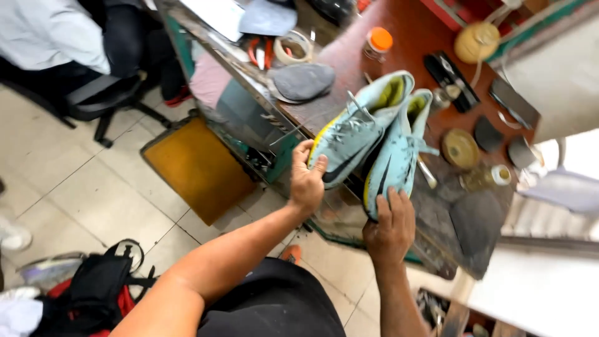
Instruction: Applying adhesive tape and marking shoes for repair at a workbench
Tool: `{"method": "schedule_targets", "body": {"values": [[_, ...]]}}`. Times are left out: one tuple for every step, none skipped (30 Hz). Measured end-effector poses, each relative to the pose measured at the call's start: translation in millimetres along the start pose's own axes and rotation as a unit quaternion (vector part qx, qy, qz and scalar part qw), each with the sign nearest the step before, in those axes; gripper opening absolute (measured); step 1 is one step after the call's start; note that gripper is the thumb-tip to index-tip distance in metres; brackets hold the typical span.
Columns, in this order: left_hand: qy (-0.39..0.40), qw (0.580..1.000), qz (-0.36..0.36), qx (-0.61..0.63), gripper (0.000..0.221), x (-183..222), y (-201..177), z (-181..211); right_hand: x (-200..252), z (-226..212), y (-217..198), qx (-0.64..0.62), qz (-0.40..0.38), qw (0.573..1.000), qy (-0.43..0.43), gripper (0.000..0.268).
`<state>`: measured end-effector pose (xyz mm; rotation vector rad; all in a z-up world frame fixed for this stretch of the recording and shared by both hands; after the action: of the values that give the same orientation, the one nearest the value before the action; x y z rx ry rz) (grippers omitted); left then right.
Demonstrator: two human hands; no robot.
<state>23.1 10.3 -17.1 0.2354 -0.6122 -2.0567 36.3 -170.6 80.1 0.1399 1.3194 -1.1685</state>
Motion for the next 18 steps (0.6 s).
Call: {"method": "schedule_targets", "body": {"values": [[-0.031,0.999,0.006,-0.043,0.043,-4.2,4.1,-21.8,-0.1,-0.4,2.2,-0.007,-0.018,1.000,0.011,0.029],[-0.021,0.999,0.021,-0.042,0.043,-4.3,10.5,-7.1,4.3,5.0,0.3,-0.022,-0.011,1.000,0.003,0.029],[-0.022,0.997,0.006,-0.069,0.042,-4.2,18.5,6.6,9.5,11.4,2.5,-0.049,-0.095,0.994,0.002,0.033],[-0.027,0.995,-0.012,-0.096,0.041,0.9,24.9,19.9,18.3,16.8,0.1,-0.073,-0.181,0.981,0.001,0.044],[-0.022,0.995,0.002,-0.096,0.041,0.2,26.9,27.9,14.2,24.4,-8.7,-0.084,-0.178,0.980,-0.008,0.044],[-0.050,0.990,0.001,-0.131,0.044,-0.6,30.7,33.2,11.6,32.8,-14.9,-0.106,-0.242,0.964,-0.016,0.051],[-0.079,0.983,0.000,-0.165,0.047,-1.9,33.6,38.3,9.4,40.8,-20.6,-0.126,-0.306,0.943,-0.024,0.059],[-0.075,0.984,0.009,-0.163,0.047,0.7,33.1,48.1,0.4,50.9,-20.8,-0.131,-0.304,0.943,-0.032,0.059],[-0.099,0.979,-0.017,-0.175,0.054,2.9,32.9,57.1,-10.4,59.7,-22.2,-0.174,-0.257,0.950,-0.037,0.051],[-0.126,0.973,-0.047,-0.188,0.062,5.9,31.0,67.3,-21.0,65.9,-26.4,-0.216,-0.211,0.952,-0.038,0.044],[-0.126,0.973,-0.041,-0.187,0.062,10.4,23.1,74.2,-41.8,67.8,-20.6,-0.220,-0.212,0.951,-0.042,0.044],[-0.122,0.975,-0.048,-0.181,0.068,14.2,16.7,81.5,-63.0,68.5,-17.8,-0.245,-0.183,0.950,-0.066,0.038],[-0.117,0.976,-0.056,-0.176,0.075,16.7,9.6,89.4,-85.0,68.2,-14.3,-0.270,-0.153,0.946,-0.090,0.035],[-0.119,0.976,-0.060,-0.174,0.075,16.9,-5.4,94.8,-110.2,61.5,-8.4,-0.265,-0.154,0.948,-0.089,0.035],[-0.140,0.970,-0.060,-0.187,0.071,15.4,-22.1,99.7,-135.7,52.4,-1.0,-0.249,-0.173,0.947,-0.110,0.028],[-0.161,0.965,-0.060,-0.199,0.068,12.1,-38.9,104.0,-162.5,42.8,7.7,-0.230,-0.191,0.945,-0.131,0.022],[-0.162,0.965,-0.064,-0.195,0.068,9.2,-58.3,106.0,-179.0,34.8,32.0,-0.224,-0.193,0.946,-0.132,0.022],[-0.171,0.956,-0.059,-0.232,0.061,7.0,-80.7,108.2,-193.6,24.8,57.2,-0.213,-0.230,0.940,-0.135,0.020]]}}
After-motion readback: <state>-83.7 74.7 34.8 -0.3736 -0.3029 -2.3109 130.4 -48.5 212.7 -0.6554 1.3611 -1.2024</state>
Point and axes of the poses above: each hand's wrist, its own x-axis away from the middle knuckle, its own y-axis out of the palm, z = x × y, the point moved 2 cm from there along -x, towards the middle knuckle, and after that the axes turned 14 degrees about x, right-handed, at the moved point
